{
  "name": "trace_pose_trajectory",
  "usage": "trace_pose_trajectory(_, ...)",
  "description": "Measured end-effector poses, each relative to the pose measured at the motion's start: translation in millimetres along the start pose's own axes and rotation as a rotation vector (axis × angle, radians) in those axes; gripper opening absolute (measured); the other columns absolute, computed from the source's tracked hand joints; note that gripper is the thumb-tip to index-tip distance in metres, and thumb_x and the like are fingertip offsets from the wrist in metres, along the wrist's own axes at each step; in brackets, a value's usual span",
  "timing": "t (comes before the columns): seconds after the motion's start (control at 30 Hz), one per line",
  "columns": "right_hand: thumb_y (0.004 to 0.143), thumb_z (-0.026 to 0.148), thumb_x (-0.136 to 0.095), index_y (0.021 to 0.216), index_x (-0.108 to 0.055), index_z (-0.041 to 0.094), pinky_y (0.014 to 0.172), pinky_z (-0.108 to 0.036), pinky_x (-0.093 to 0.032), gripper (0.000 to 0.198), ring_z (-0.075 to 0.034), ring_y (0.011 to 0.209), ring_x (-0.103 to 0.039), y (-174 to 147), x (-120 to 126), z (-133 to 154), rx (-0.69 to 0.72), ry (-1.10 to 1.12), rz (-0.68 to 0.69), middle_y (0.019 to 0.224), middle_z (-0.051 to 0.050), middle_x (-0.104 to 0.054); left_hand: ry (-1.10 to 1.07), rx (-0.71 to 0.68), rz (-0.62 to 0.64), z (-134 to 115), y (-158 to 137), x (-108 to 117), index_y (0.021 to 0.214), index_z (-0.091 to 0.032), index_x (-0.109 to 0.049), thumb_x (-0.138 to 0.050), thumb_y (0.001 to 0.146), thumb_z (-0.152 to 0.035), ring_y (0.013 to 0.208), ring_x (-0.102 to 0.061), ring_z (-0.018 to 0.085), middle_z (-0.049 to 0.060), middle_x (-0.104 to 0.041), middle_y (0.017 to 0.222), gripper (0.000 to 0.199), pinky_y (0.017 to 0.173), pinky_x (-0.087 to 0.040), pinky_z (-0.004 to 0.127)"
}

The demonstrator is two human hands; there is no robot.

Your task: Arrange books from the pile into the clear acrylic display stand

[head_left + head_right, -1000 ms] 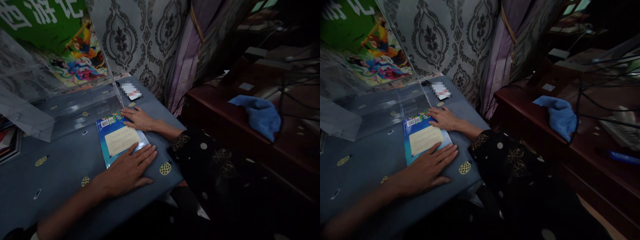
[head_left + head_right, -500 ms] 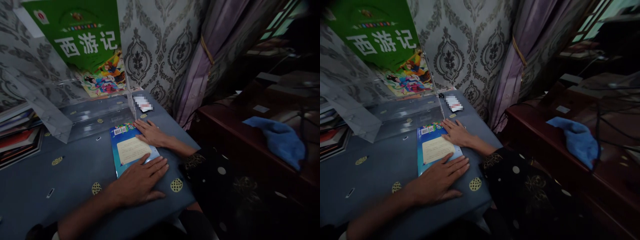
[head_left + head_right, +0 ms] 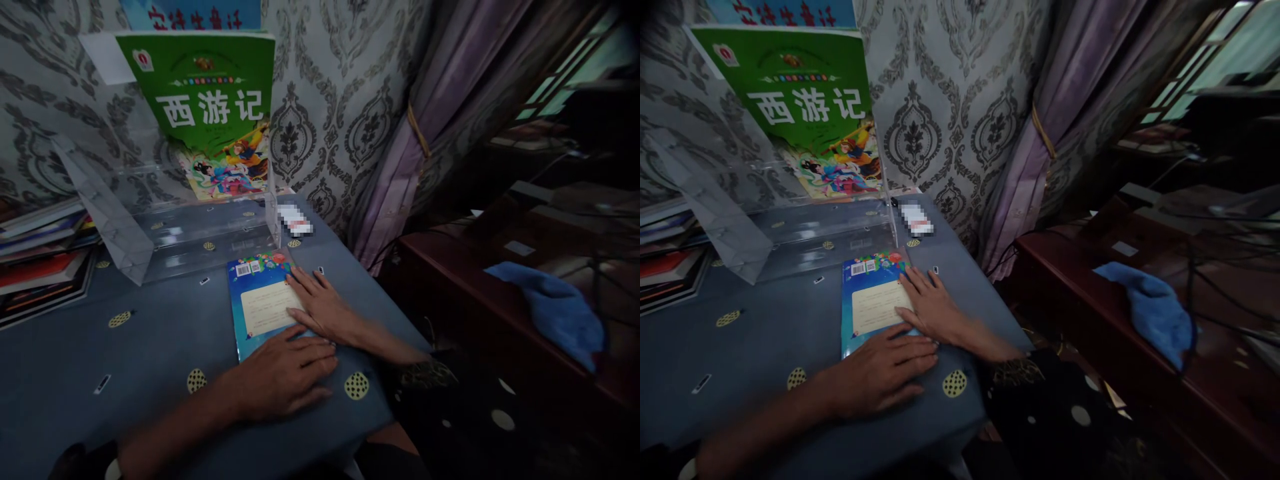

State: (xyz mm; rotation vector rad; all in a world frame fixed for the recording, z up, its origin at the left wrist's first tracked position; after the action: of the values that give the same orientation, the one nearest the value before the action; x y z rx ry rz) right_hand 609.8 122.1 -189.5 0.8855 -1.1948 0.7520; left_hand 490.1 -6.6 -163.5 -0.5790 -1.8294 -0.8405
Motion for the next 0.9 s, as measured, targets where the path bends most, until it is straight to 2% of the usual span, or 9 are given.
trace_pose_trajectory(0.13, 0.103, 0.047, -0.034, 0.153, -0.033, 0.007, 0.119, -0.056, -0.029, 0.064, -0.03, 0.15, -0.029, -11.2, 1.2, 6.6, -0.02, -0.019, -0.012, 0.159, -0.022, -0.034, -0.022, 0.02, -0.118, 0.5, 0.0, 8.7, 0.118, -0.016, -0.063, -0.036, 0.106, -0.03, 0.11, -0.066, 0.017, 0.007, -0.074, 0.114, 0.033, 0.105, -0.044, 0.036)
trace_pose_trajectory(0.27, 0.104, 0.044, -0.032, 0.154, -0.033, 0.009, 0.119, -0.055, -0.03, 0.061, -0.029, 0.149, -0.031, -16.0, 0.7, 9.3, -0.045, -0.007, -0.017, 0.159, -0.021, -0.034, 0.048, 0.189, -0.21, 21.2, -5.9, 19.2, 0.118, -0.018, -0.063, -0.038, 0.103, -0.025, 0.103, -0.066, 0.019, 0.008, -0.073, 0.105, 0.03, 0.103, -0.045, 0.042)
trace_pose_trajectory(0.37, 0.104, 0.047, -0.032, 0.154, -0.033, 0.011, 0.12, -0.053, -0.029, 0.062, -0.028, 0.15, -0.03, -16.7, 1.2, 10.1, -0.055, -0.002, -0.022, 0.159, -0.02, -0.034, 0.133, 0.454, -0.346, 53.5, -20.1, 26.3, 0.123, -0.021, -0.061, -0.039, 0.102, -0.029, 0.12, -0.059, 0.025, 0.011, -0.067, 0.124, 0.032, 0.108, -0.041, 0.05)
trace_pose_trajectory(0.47, 0.104, 0.046, -0.034, 0.154, -0.034, 0.011, 0.121, -0.052, -0.029, 0.062, -0.028, 0.15, -0.03, -16.6, 2.4, 10.6, -0.06, 0.0, -0.013, 0.16, -0.019, -0.033, 0.132, 0.713, -0.463, 85.3, -38.8, 31.3, 0.129, -0.022, -0.056, -0.041, 0.1, -0.04, 0.139, -0.043, 0.031, 0.013, -0.051, 0.146, 0.038, 0.114, -0.036, 0.055)
trace_pose_trajectory(0.57, 0.104, 0.045, -0.034, 0.154, -0.034, 0.009, 0.121, -0.052, -0.028, 0.062, -0.029, 0.149, -0.032, -16.8, 3.6, 10.9, -0.068, 0.003, -0.003, 0.159, -0.02, -0.034, 0.001, 0.828, -0.516, 101.8, -50.0, 33.9, 0.129, -0.021, -0.054, -0.039, 0.099, -0.046, 0.144, -0.037, 0.032, 0.015, -0.046, 0.15, 0.042, 0.115, -0.035, 0.055)
trace_pose_trajectory(0.7, 0.104, 0.046, -0.035, 0.155, -0.033, 0.013, 0.121, -0.052, -0.029, 0.061, -0.028, 0.149, -0.032, -17.2, 4.0, 10.6, -0.066, 0.016, -0.016, 0.16, -0.018, -0.034, -0.234, 0.865, -0.637, 103.8, -48.5, 37.0, 0.122, -0.022, -0.057, -0.047, 0.095, -0.047, 0.147, -0.032, 0.031, 0.013, -0.05, 0.146, 0.038, 0.116, -0.034, 0.053)
trace_pose_trajectory(0.8, 0.103, 0.047, -0.036, 0.156, -0.031, 0.015, 0.121, -0.053, -0.031, 0.062, -0.028, 0.149, -0.032, -17.5, 2.9, 9.5, -0.063, 0.039, -0.025, 0.159, -0.017, -0.036, -0.534, 0.93, -0.842, 107.6, -45.8, 41.0, 0.114, -0.025, -0.061, -0.059, 0.088, -0.046, 0.139, -0.045, 0.03, 0.01, -0.058, 0.135, 0.034, 0.111, -0.04, 0.047)
trace_pose_trajectory(0.9, 0.103, 0.047, -0.037, 0.156, -0.031, 0.014, 0.12, -0.053, -0.033, 0.063, -0.029, 0.149, -0.032, -18.5, 1.9, 8.3, -0.056, 0.069, -0.04, 0.158, -0.018, -0.037, -0.891, 1.001, -1.127, 116.8, -48.6, 48.4, 0.102, -0.024, -0.064, -0.068, 0.082, -0.039, 0.118, -0.06, 0.024, 0.005, -0.066, 0.111, 0.025, 0.097, -0.052, 0.039)
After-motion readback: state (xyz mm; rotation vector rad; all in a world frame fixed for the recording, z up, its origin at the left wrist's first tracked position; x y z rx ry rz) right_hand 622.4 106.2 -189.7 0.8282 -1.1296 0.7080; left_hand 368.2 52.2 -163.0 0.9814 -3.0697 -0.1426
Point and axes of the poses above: each hand's wrist, its own y-axis towards the middle knuckle, its own x-axis out of the back of the hand, z = x × y, the point moved 2 cm from there along y, towards the middle knuckle
